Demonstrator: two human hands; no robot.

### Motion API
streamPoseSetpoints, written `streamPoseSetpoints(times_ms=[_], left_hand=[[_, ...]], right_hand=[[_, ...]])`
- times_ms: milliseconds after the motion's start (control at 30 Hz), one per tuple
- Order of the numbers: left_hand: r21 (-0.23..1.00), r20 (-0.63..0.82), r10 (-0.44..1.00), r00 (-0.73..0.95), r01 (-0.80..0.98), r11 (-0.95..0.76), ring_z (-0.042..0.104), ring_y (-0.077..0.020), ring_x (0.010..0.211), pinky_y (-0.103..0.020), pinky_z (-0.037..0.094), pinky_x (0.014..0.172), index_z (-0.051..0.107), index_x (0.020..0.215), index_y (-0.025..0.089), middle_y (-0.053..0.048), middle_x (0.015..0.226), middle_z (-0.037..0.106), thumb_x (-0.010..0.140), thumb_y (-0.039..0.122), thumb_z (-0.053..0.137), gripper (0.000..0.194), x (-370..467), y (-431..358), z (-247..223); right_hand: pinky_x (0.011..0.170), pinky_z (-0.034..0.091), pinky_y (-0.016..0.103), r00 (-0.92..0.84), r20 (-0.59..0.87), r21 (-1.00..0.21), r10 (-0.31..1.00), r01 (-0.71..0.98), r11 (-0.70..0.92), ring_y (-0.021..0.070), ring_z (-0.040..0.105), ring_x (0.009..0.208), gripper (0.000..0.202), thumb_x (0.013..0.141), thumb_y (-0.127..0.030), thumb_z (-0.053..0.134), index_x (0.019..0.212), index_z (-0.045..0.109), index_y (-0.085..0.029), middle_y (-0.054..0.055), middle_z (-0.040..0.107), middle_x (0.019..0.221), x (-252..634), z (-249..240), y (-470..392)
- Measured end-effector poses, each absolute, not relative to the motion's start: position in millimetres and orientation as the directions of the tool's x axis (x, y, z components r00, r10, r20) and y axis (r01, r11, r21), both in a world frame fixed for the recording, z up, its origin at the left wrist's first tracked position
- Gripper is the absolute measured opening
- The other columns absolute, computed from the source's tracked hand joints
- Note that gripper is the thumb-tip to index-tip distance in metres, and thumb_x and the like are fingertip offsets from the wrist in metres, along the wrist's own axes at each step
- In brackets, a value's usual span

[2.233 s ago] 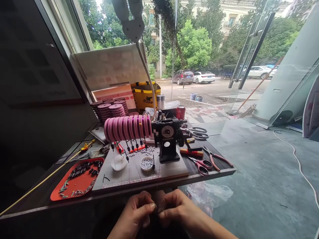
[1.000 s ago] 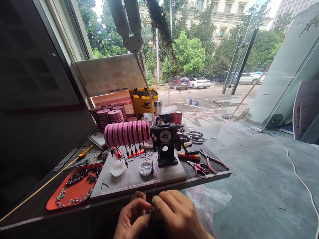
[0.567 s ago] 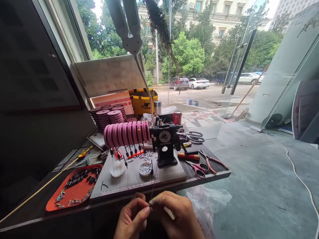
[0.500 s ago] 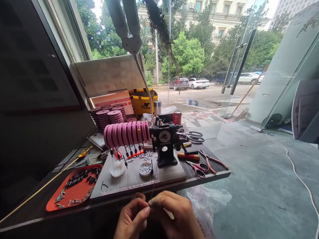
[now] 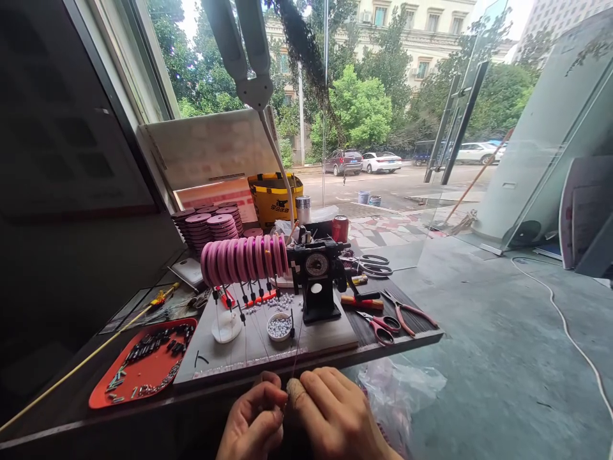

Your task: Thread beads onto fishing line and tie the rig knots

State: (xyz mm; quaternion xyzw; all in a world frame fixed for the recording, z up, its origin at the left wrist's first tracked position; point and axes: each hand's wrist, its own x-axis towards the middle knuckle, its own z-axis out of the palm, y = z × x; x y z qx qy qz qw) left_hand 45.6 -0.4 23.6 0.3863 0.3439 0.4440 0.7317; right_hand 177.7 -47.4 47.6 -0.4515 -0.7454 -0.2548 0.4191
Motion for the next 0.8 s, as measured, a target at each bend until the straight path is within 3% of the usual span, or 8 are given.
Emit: streamPoseSetpoints(times_ms=[200,500,533,600,700,800], left_hand=[[0.869,-0.145,0.915,0.377,-0.393,0.300,0.029,0.0033,0.038,-0.016,0.014,0.038,0.067,0.051,0.014,0.003,0.072,0.046,0.046,0.027,0.080,0.019,45.5,-1.2,21.7],[0.856,-0.137,0.915,0.379,-0.419,0.302,0.031,0.0047,0.036,-0.015,0.014,0.038,0.069,0.053,0.015,0.004,0.070,0.047,0.043,0.040,0.084,0.031,45.3,-1.5,21.7],[0.856,-0.136,0.915,0.379,-0.420,0.301,0.031,0.0048,0.035,-0.015,0.015,0.038,0.069,0.053,0.015,0.004,0.070,0.047,0.043,0.040,0.084,0.031,45.2,-1.6,21.9],[0.855,-0.133,0.915,0.381,-0.422,0.300,0.031,0.0049,0.035,-0.015,0.015,0.038,0.069,0.053,0.015,0.004,0.071,0.047,0.043,0.041,0.084,0.032,45.3,-1.7,22.1],[0.852,-0.138,0.913,0.383,-0.424,0.307,0.029,0.0053,0.035,-0.015,0.014,0.037,0.069,0.052,0.015,0.004,0.070,0.047,0.042,0.041,0.084,0.032,46.0,-1.7,21.7],[0.862,-0.116,0.917,0.383,-0.420,0.284,0.026,0.0045,0.036,-0.014,0.014,0.036,0.067,0.052,0.015,0.004,0.070,0.045,0.043,0.042,0.084,0.033,45.9,-1.4,19.3]], right_hand=[[0.052,0.049,0.025,-0.258,0.873,0.056,0.414,0.896,0.440,0.0150,0.060,0.054,0.032,0.092,-0.009,0.034,0.080,0.064,-0.010,0.007,0.065,0.060,176.3,49.3,-46.3],[0.052,0.047,0.025,-0.197,0.888,-0.006,0.414,0.898,0.440,0.0162,0.060,0.055,0.027,0.090,-0.010,0.037,0.084,0.063,-0.010,0.008,0.065,0.061,173.8,40.4,-46.6],[0.053,0.047,0.025,-0.157,0.890,-0.062,0.429,0.888,0.455,0.0161,0.059,0.056,0.027,0.090,-0.012,0.037,0.086,0.063,-0.011,0.007,0.065,0.062,174.0,37.9,-46.5],[0.052,0.046,0.023,-0.041,0.834,-0.288,0.550,0.817,0.499,0.0146,0.059,0.057,0.025,0.090,-0.015,0.039,0.086,0.063,-0.015,0.005,0.064,0.065,175.0,36.0,-46.4],[0.053,0.046,0.018,0.081,0.538,-0.716,0.839,0.570,0.404,0.0123,0.059,0.057,0.018,0.085,-0.018,0.050,0.073,0.063,-0.018,0.002,0.064,0.065,176.7,41.3,-45.5],[0.056,0.045,0.019,0.135,0.276,-0.930,0.952,0.287,0.229,0.0132,0.058,0.059,0.013,0.076,-0.020,0.060,0.064,0.063,-0.016,0.001,0.063,0.062,176.8,46.8,-42.3]])
